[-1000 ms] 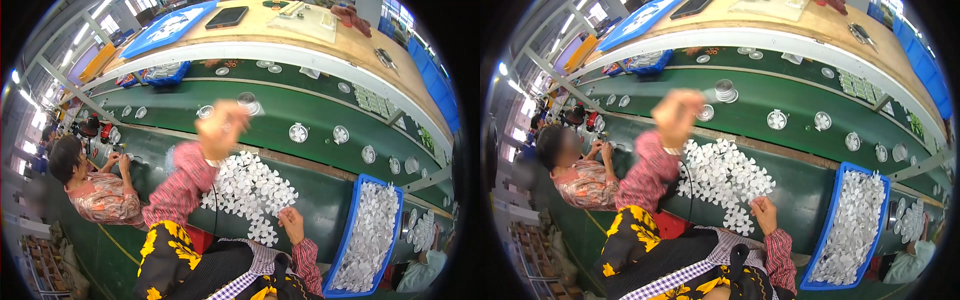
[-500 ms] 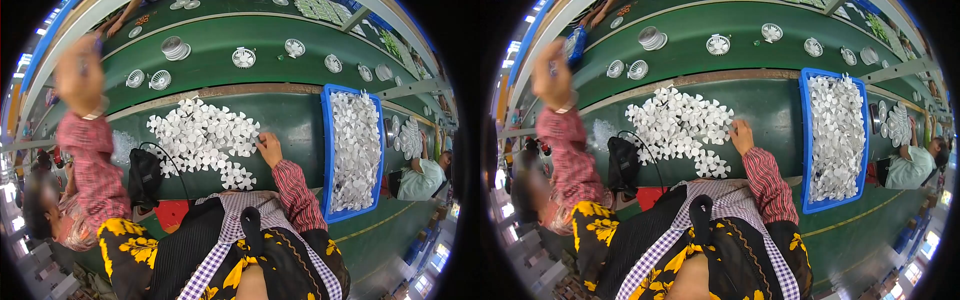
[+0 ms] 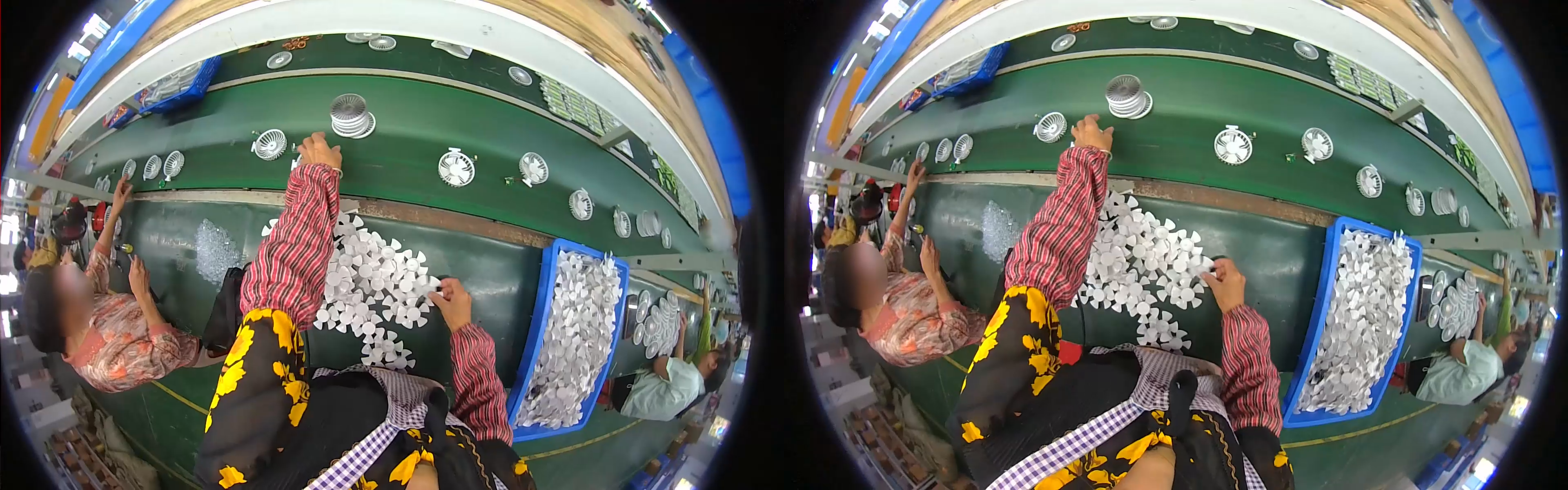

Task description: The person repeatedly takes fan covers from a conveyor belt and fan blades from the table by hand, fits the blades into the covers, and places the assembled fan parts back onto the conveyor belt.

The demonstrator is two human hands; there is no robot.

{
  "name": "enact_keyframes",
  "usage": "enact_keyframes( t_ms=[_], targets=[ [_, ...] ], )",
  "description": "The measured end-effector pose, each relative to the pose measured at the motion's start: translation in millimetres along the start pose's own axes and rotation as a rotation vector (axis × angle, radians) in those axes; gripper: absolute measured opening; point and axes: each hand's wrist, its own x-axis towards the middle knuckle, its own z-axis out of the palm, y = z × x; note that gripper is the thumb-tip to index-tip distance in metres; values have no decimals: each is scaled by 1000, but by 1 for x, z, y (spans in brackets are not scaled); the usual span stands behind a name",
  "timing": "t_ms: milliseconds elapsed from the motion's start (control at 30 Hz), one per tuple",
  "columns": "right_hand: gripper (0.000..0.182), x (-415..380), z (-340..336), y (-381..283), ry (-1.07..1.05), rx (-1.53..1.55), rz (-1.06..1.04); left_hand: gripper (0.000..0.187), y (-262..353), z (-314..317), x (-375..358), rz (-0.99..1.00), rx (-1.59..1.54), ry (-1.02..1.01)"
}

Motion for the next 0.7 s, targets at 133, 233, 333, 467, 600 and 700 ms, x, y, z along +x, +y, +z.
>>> enact_keyframes(
  t_ms=[133, 233, 333, 467, 600, 700],
  targets=[
    [28, -21, -29, -16, 145, -421, -245, 77, -52, 34, 28, 6, 431, -182],
    [42, -34, -33, -9, -19, -593, -152, 88, -74, 34, 50, 140, 296, -443],
    [53, -46, -35, -7, -195, -431, -157, 91, -60, 28, 44, 286, 581, -524],
    [47, -46, -40, 4, 6, -364, -135, 91, -45, 13, 21, 94, 488, -587],
    [43, -28, -35, 7, 38, -401, -86, 80, -43, 18, 5, 123, 312, -435],
    [42, -17, -31, 6, -19, -457, 35, 71, -18, -6, -22, 222, 54, -323]
  ],
)
